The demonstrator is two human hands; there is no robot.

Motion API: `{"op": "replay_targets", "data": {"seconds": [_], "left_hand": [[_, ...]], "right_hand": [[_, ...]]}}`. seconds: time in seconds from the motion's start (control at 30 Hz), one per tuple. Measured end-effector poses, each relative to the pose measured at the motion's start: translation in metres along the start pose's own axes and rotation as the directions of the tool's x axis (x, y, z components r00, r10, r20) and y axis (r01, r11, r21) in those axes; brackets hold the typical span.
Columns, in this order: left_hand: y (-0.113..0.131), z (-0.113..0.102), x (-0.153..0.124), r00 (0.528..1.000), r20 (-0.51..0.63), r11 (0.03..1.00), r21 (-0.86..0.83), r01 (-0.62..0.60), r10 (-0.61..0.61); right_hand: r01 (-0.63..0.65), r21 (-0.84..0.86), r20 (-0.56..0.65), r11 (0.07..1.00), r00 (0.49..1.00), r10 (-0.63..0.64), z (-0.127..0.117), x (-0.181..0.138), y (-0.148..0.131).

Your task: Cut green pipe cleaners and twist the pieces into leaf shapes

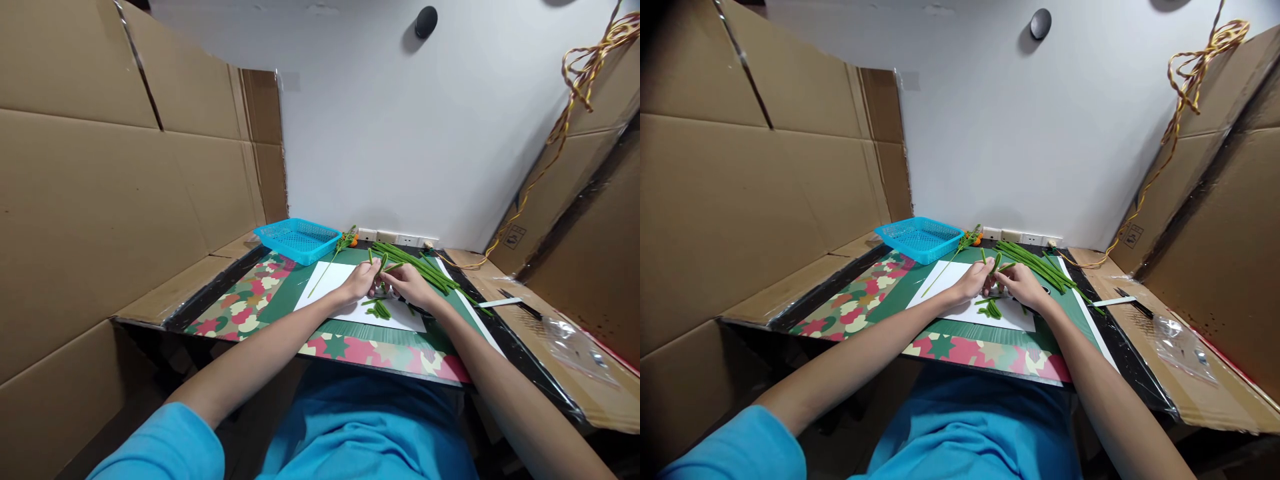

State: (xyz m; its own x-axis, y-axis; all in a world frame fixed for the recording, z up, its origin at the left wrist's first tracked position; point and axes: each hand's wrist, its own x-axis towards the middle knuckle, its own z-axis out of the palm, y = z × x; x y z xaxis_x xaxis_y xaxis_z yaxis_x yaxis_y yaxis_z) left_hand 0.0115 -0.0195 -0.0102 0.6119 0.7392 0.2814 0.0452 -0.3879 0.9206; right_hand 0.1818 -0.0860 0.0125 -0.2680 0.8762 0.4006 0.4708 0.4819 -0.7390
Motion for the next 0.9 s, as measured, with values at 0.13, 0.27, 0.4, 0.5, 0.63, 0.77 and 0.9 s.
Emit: {"op": "replay_targets", "data": {"seconds": [0.13, 0.27, 0.4, 0.5, 0.63, 0.77, 0.9], "left_hand": [[-0.0011, -0.0009, 0.0009, 1.000, -0.013, 1.000, 0.004, -0.002, 0.002], [0.0008, -0.0012, 0.0009, 1.000, -0.020, 1.000, 0.002, -0.004, 0.004], [0.0016, -0.0011, 0.0002, 1.000, -0.024, 0.999, 0.036, 0.016, -0.015], [0.0002, -0.0012, 0.0002, 1.000, -0.028, 0.999, 0.051, 0.012, -0.011], [-0.0021, -0.0010, -0.0001, 0.999, -0.035, 0.997, 0.082, 0.013, -0.010], [-0.0008, -0.0007, -0.0017, 0.999, -0.032, 0.995, 0.096, 0.025, -0.022], [0.0023, -0.0004, -0.0031, 0.999, -0.032, 0.995, 0.089, 0.033, -0.030]], "right_hand": [[0.002, -0.036, 0.020, 0.999, 1.000, -0.001, 0.0002, -0.0001, -0.0013], [0.008, -0.075, 0.024, 0.997, 1.000, -0.006, 0.0004, -0.0003, -0.0017], [0.016, -0.138, 0.035, 0.990, 0.999, -0.012, 0.0005, -0.0006, -0.0026], [0.013, -0.170, 0.043, 0.985, 0.999, -0.005, 0.0006, -0.0009, -0.0038], [0.014, -0.200, 0.050, 0.980, 0.999, -0.004, 0.0004, -0.0010, -0.0043], [0.018, -0.188, 0.056, 0.982, 0.998, -0.007, 0.0002, -0.0008, -0.0033], [0.018, -0.171, 0.054, 0.985, 0.998, -0.009, 0.0003, -0.0009, -0.0034]]}}
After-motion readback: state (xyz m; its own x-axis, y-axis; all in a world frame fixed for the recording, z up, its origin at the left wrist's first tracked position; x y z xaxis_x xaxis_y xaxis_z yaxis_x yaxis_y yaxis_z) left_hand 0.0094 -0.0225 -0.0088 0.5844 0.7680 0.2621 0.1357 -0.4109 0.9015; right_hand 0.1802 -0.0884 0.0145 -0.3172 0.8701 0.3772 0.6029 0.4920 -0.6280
